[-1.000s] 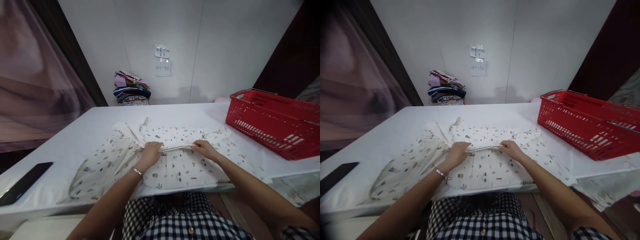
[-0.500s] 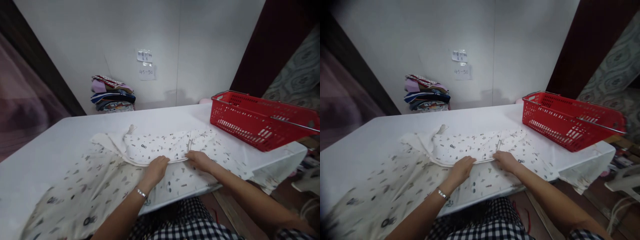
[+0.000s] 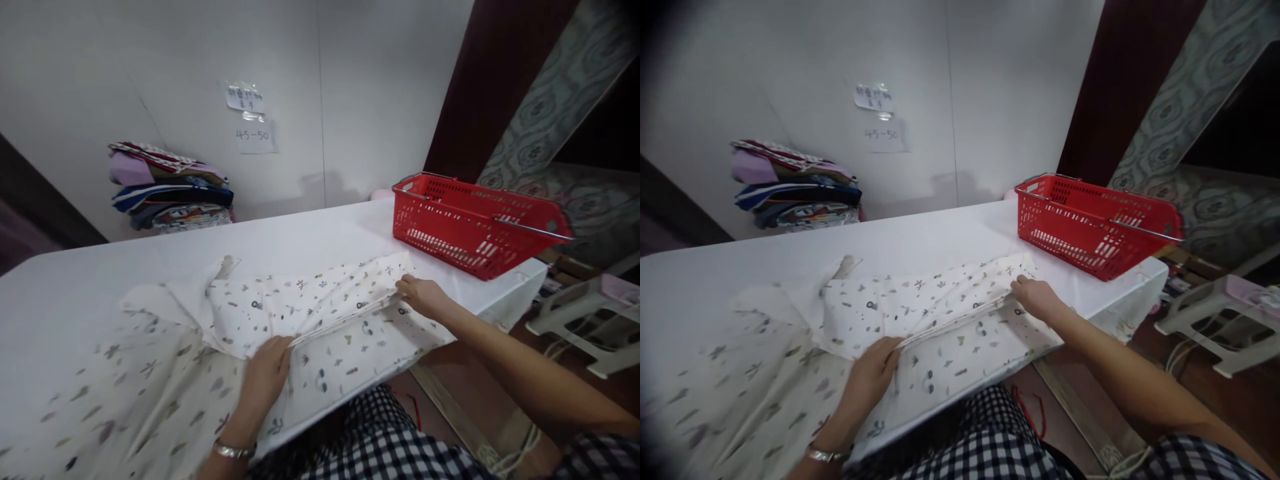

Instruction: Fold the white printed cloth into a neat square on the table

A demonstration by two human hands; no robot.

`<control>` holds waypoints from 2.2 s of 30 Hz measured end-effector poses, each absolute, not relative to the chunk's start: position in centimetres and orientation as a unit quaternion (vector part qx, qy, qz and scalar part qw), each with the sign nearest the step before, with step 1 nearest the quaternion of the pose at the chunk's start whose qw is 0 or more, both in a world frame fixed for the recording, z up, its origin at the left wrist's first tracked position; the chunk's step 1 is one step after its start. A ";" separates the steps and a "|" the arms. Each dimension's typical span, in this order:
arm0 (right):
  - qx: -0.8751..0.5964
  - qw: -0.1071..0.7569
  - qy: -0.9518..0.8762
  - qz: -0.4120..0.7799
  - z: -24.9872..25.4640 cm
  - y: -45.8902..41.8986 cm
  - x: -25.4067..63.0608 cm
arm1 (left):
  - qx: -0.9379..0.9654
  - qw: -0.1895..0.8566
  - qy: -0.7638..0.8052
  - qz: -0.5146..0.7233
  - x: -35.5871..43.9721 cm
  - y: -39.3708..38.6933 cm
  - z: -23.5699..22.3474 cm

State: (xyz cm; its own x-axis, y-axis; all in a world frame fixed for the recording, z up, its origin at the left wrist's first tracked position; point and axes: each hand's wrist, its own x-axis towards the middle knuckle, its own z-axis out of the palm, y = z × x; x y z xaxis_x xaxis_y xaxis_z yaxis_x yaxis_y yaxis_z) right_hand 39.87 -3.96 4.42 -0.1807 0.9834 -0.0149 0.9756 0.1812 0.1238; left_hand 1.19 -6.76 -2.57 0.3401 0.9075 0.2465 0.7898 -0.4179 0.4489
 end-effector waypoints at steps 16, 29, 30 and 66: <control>0.729 -0.371 0.553 -0.158 -3.7 -11.1 42.7 | 0.813 0.116 0.518 0.239 1.2 -6.3 -2.7; 0.646 -0.480 0.539 -0.250 0.2 -5.3 40.0 | 0.816 0.111 0.508 0.251 1.1 -6.3 -2.7; 0.634 -0.489 0.548 -0.243 1.1 -4.5 39.7 | 0.816 0.110 0.509 0.252 1.1 -6.3 -2.8; 0.591 -0.167 0.758 -0.220 1.5 5.6 37.6 | 0.807 0.198 0.505 0.235 1.2 -7.2 -1.7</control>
State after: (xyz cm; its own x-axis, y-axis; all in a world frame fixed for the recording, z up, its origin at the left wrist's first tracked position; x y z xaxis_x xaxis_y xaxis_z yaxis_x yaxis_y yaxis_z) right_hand 37.55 5.56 1.54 -0.2451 0.9695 -0.0071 0.8228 0.2041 -0.5305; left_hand 1.17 -7.18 -1.71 0.3796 0.9074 0.1802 0.7215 -0.4122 0.5563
